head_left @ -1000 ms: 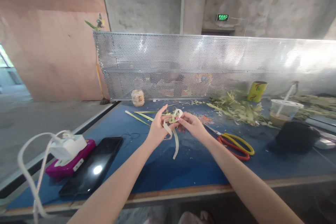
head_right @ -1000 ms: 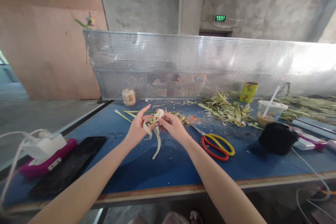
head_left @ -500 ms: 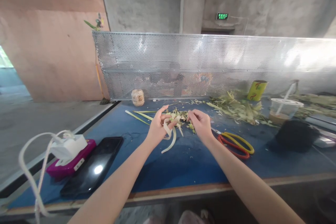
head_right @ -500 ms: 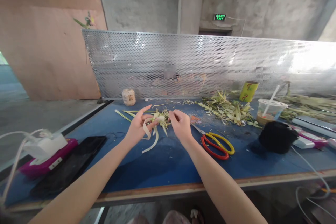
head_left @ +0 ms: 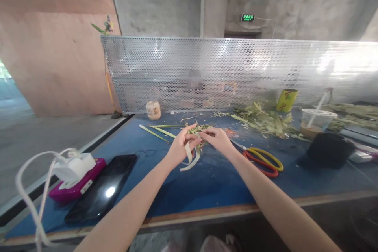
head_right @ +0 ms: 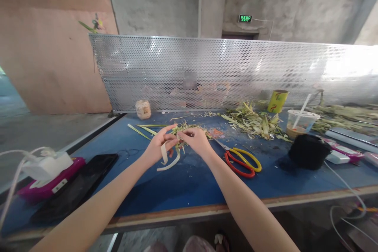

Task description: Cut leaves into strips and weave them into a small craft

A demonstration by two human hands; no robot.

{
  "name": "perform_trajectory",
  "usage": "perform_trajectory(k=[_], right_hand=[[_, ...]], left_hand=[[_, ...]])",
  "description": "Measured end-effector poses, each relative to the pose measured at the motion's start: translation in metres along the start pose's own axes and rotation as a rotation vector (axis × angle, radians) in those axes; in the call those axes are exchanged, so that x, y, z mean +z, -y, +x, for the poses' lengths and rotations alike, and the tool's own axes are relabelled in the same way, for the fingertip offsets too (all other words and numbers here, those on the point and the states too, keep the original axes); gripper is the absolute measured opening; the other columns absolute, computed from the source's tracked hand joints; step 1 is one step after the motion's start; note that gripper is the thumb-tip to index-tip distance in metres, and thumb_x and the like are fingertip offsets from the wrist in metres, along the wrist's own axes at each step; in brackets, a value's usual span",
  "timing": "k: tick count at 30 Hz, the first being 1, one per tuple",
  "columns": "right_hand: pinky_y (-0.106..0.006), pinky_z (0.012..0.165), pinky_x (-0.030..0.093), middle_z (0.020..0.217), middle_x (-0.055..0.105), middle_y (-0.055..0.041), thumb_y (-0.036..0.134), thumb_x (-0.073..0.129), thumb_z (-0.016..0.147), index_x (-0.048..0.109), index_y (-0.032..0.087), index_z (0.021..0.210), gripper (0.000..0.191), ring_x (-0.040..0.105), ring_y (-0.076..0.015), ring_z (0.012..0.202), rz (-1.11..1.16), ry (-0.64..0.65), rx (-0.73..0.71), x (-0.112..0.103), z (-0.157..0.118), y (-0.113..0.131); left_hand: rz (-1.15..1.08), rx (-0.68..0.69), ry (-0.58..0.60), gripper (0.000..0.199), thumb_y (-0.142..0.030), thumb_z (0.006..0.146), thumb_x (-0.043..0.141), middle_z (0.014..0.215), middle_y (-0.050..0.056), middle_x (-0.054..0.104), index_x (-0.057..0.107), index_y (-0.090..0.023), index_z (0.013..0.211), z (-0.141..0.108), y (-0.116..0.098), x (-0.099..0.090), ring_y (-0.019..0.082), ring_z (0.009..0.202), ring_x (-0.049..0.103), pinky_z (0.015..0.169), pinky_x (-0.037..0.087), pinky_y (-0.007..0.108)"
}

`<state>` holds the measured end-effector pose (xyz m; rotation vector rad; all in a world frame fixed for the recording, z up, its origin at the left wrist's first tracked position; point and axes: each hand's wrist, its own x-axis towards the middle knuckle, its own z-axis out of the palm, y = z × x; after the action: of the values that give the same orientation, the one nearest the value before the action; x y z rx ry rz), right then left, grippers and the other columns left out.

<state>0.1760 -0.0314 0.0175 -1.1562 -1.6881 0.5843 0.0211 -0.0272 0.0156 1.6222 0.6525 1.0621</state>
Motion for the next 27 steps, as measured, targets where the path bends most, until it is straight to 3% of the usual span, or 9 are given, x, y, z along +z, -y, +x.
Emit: perform_trajectory(k=[3, 7, 12, 14, 19, 24, 27], right_hand=[[-0.025, 0.058, 0.039, 0.068, 0.061, -0.0017, 0.036, 0.056, 0.067, 0.063, 0.018, 0.066, 0.019, 0.053, -0.0139, 0.062, 0.053, -0.025, -0.006, 0.002, 0.001, -0.001], [-0.028, 0.070, 0.041, 0.081, 0.059, -0.0037, 0.031, 0.062, 0.061, 0.061, 0.018, 0.062, 0.014, 0.053, -0.0154, 0.076, 0.058, -0.239, -0.077, 0.003, 0.004, -0.007], [-0.026, 0.065, 0.041, 0.076, 0.057, -0.0031, 0.035, 0.060, 0.064, 0.058, 0.017, 0.064, 0.019, 0.051, -0.0128, 0.065, 0.141, -0.364, -0.057, 0.000, 0.008, -0.010], [-0.024, 0.059, 0.041, 0.067, 0.056, -0.0010, 0.038, 0.057, 0.067, 0.056, 0.017, 0.067, 0.021, 0.050, -0.0116, 0.060, 0.207, -0.272, -0.034, -0.001, 0.007, -0.006], [-0.021, 0.049, 0.038, 0.058, 0.053, 0.0016, 0.043, 0.045, 0.077, 0.057, 0.017, 0.078, 0.028, 0.049, -0.0096, 0.052, 0.199, 0.216, 0.003, 0.000, -0.001, 0.006], [-0.023, 0.055, 0.041, 0.075, 0.061, -0.0017, 0.038, 0.054, 0.073, 0.059, 0.017, 0.082, 0.024, 0.054, -0.0119, 0.061, 0.028, 0.205, -0.041, 0.004, -0.003, 0.002], [-0.026, 0.063, 0.043, 0.082, 0.063, -0.0030, 0.035, 0.052, 0.074, 0.061, 0.017, 0.082, 0.021, 0.057, -0.0143, 0.070, 0.016, 0.160, -0.066, 0.005, -0.001, -0.004]], left_hand=[[-0.013, -0.035, 0.004, 0.065, -0.031, 0.064, 0.065, 0.074, 0.002, 0.060, 0.035, -0.017, 0.120, 0.002, 0.004, 0.000, 0.006, 0.041, 0.050, 0.040, 0.039, 0.020], [-0.031, -0.067, 0.075, 0.072, -0.029, 0.063, 0.066, 0.068, 0.002, 0.061, 0.031, -0.017, 0.124, 0.002, 0.009, 0.001, 0.015, 0.058, 0.060, 0.043, 0.041, 0.020], [-0.081, -0.110, 0.119, 0.083, -0.027, 0.064, 0.066, 0.063, 0.001, 0.062, 0.019, -0.016, 0.131, 0.000, 0.003, 0.004, 0.011, 0.047, 0.055, 0.041, 0.040, 0.020], [-0.090, -0.092, 0.094, 0.082, -0.028, 0.064, 0.067, 0.065, 0.002, 0.063, 0.021, -0.016, 0.131, 0.000, 0.001, 0.004, 0.012, 0.050, 0.057, 0.040, 0.041, 0.020], [-0.118, -0.081, -0.029, 0.078, -0.035, 0.071, 0.059, 0.065, 0.004, 0.061, 0.017, -0.015, 0.133, 0.002, 0.003, 0.000, 0.018, 0.057, 0.060, 0.038, 0.043, 0.024], [-0.168, -0.096, -0.093, 0.089, -0.035, 0.071, 0.060, 0.084, 0.010, 0.064, 0.002, -0.018, 0.136, 0.002, 0.001, 0.000, 0.019, 0.063, 0.061, 0.044, 0.047, 0.027], [-0.074, -0.043, -0.132, 0.090, -0.034, 0.069, 0.061, 0.095, 0.011, 0.061, 0.003, -0.021, 0.136, 0.002, 0.000, -0.002, 0.019, 0.069, 0.060, 0.044, 0.047, 0.025]])
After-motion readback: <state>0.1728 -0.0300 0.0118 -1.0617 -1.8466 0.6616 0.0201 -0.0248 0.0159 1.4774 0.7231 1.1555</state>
